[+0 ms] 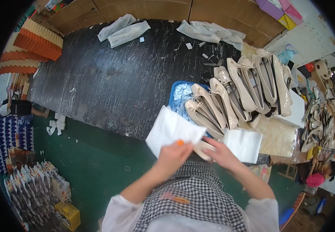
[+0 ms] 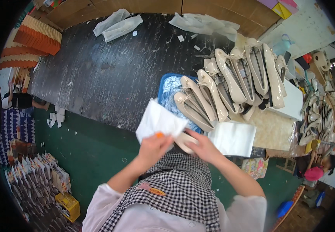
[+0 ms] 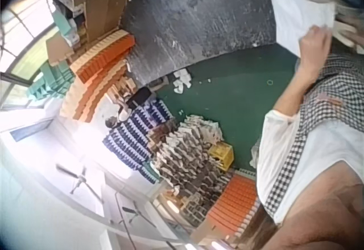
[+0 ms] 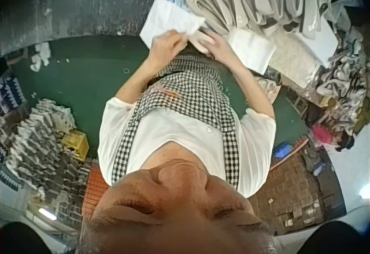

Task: The person cleans beige high-heeled shoes with a white cloth and applies a small tag to each shoe. They then cut open a large sack to retrieve white tissue paper and wrap each shoe individually in the paper.

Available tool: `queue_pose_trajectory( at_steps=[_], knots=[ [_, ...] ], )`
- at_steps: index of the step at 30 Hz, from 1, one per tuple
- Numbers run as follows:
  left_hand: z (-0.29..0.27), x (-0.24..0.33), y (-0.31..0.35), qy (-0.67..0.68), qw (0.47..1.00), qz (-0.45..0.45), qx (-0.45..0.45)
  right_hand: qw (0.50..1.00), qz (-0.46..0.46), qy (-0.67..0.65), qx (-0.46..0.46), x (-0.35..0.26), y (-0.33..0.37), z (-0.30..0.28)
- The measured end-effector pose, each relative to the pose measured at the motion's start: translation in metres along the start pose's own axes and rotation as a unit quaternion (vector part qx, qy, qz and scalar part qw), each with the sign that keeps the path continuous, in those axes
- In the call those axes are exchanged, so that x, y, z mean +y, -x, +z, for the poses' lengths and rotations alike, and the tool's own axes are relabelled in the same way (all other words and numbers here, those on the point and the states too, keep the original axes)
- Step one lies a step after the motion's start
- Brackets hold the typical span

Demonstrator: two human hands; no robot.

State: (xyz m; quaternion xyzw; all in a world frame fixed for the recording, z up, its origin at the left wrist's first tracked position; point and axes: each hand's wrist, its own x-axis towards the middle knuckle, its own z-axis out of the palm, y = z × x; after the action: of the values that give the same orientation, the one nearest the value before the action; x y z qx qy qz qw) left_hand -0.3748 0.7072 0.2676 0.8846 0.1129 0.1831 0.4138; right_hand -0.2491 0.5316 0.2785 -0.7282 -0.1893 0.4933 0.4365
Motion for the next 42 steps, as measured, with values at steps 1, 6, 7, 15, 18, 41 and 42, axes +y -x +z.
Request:
queue_pose_trajectory(
  at_steps=[1, 6, 7, 15, 18, 41, 42],
  knots=[
    [-0.008, 0.019, 0.004, 0.024, 1.0, -0.003, 0.014, 0.98, 0.13, -0.146, -0.023, -0.024, -0.026, 0.014],
    [-0.081, -0.008, -0.022, -0.002, 0.962, -0.125, 0.245, 0.938, -0.154, -0.304, -0.069, -0.065, -0.114, 0.092],
    [-0.082, -0.006, -0.025, 0.005, 0.956, -0.153, 0.252, 0.937, -0.198, -0.275, -0.088, -0.071, -0.115, 0.095],
    [-0.047, -0.042, -0.001, 0.061, 0.967, -0.207, 0.138, 0.844, -0.246, 0.398, 0.262, 0.078, -0.046, -0.024],
    [-0.029, -0.04, -0.009, 0.027, 0.984, -0.154, 0.081, 0.793, -0.15, 0.516, 0.286, 0.112, -0.047, -0.022],
    [-0.012, 0.009, 0.023, -0.015, 0.995, 0.062, 0.08, 0.923, 0.027, -0.383, 0.025, 0.0, -0.059, 0.063],
    [-0.023, -0.002, 0.017, -0.004, 0.99, 0.012, 0.137, 0.933, -0.049, -0.357, 0.004, -0.017, -0.088, 0.074]
  ],
)
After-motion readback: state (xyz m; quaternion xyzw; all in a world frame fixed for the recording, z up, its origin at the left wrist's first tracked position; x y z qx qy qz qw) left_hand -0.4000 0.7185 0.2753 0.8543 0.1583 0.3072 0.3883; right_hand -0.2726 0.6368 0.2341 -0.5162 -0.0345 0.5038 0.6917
